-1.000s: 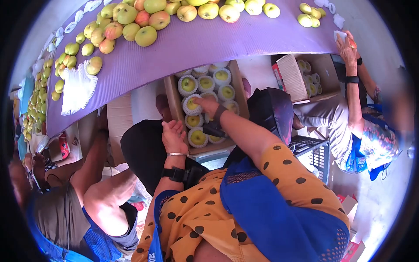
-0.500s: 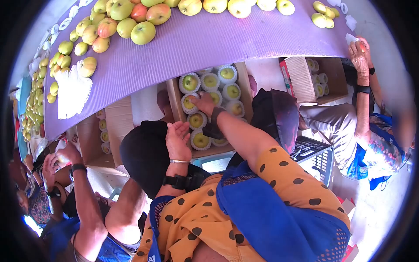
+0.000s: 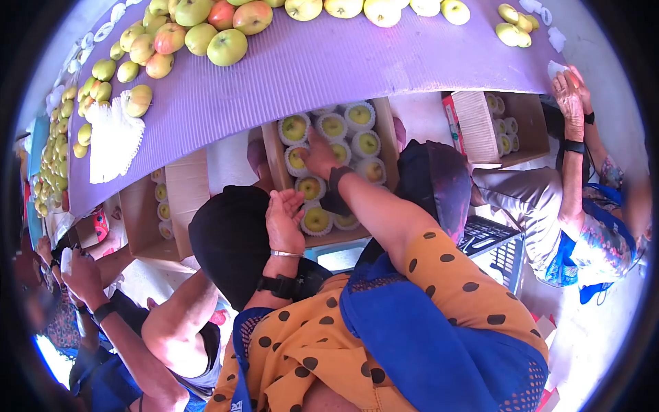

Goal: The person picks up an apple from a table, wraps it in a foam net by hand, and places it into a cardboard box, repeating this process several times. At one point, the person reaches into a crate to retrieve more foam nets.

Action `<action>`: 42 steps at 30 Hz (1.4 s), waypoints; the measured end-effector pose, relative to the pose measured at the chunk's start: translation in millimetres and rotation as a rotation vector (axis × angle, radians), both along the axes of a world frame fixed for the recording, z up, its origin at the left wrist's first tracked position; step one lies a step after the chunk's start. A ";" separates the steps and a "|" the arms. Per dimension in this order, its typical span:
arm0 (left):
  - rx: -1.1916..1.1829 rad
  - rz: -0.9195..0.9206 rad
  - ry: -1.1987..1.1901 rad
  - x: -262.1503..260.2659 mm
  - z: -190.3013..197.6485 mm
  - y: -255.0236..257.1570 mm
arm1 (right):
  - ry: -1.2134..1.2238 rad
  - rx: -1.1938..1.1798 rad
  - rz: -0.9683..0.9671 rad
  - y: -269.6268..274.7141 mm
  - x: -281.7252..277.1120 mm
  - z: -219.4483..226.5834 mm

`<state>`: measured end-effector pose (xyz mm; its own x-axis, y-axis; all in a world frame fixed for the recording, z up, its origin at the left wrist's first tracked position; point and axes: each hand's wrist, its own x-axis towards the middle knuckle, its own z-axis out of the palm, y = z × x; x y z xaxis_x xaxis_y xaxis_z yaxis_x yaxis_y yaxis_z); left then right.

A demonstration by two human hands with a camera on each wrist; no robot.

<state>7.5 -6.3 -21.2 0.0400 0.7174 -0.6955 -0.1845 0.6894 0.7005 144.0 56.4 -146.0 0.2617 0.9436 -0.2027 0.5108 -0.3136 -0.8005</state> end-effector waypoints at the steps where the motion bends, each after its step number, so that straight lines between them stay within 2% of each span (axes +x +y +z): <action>1: 0.008 -0.011 0.000 1.1 -0.6 -0.7 | 0.003 -0.003 0.003 1.9 1.4 -2.0; 10: 0.010 -0.034 -0.003 3.6 2.5 0.2 | 0.083 -0.036 -0.029 -4.6 8.4 8.1; 18: 0.021 -0.035 0.003 5.1 2.5 0.7 | 0.296 -0.124 -0.081 -8.1 12.5 18.7; 22: 0.015 -0.026 -0.004 5.2 0.3 -0.8 | 0.293 -0.107 -0.074 -11.4 14.0 12.3; 24: 0.011 -0.021 -0.005 5.5 0.6 -0.6 | 0.194 -0.308 -0.154 -11.3 12.5 17.8; 25: 0.010 -0.019 -0.007 5.8 1.0 -0.6 | 0.193 -0.308 -0.155 -10.5 12.3 12.8; 27: 0.009 -0.019 -0.011 6.7 1.2 -0.5 | 0.328 -0.458 -0.216 -7.7 10.7 6.5; 28: 0.009 -0.020 -0.012 6.8 0.8 -0.5 | 0.327 -0.458 -0.217 -7.6 8.9 8.4; 30: 0.007 -0.020 -0.010 7.0 0.7 0.4 | 0.086 -0.176 -0.066 -8.5 2.4 13.7; 34: -0.003 -0.033 -0.016 5.9 3.9 -1.8 | 0.068 -0.176 -0.093 0.2 -1.5 7.7; 36: 0.012 -0.047 -0.022 5.2 4.8 1.1 | 0.151 -0.223 -0.179 5.0 1.1 7.3; 40: 0.006 -0.036 -0.023 5.6 4.0 1.9 | 0.198 -0.273 -0.176 4.6 1.6 7.8; 42: 0.001 -0.040 -0.020 6.2 4.4 0.8 | 0.184 -0.205 -0.119 1.2 4.5 6.3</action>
